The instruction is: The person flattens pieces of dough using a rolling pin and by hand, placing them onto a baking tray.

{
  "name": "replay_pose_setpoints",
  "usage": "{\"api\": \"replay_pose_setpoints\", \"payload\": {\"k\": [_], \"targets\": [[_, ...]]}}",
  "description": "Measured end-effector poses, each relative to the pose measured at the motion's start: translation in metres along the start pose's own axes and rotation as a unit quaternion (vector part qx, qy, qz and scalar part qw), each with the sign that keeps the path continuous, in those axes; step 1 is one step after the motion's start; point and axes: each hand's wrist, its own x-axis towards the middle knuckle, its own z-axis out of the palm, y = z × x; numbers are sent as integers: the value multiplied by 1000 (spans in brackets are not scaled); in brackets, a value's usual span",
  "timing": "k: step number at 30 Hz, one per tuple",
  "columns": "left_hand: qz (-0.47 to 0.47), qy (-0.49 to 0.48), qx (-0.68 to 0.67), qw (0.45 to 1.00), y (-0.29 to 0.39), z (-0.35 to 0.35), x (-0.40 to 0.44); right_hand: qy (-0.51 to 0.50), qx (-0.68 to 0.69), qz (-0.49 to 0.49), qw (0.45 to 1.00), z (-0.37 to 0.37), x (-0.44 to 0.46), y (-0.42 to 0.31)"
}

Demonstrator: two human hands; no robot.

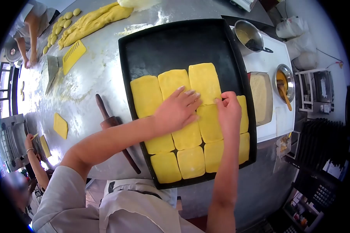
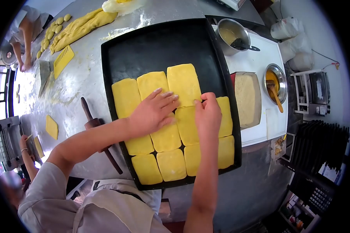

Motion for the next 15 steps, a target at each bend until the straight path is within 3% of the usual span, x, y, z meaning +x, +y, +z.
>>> {"api": "replay_pose_setpoints", "payload": {"k": [3, 7, 8, 11, 15], "targets": [[-36, 105, -65, 992, -28, -7, 24, 46, 66, -79, 994, 0, 6, 2], [-89, 214, -50, 972, -62, -4, 61, 135, -103, -363, 916, 15, 34, -14], [-90, 200, -48, 975, -66, -3, 65, 61, -149, -340, 926, 18, 40, -21], [-103, 174, -48, 978, -72, -1, 71, 56, -224, -374, 898, 42, 52, -12], [-134, 166, -31, 976, -73, 1, 73, 57, -252, -338, 905, 53, 45, -7]]}}
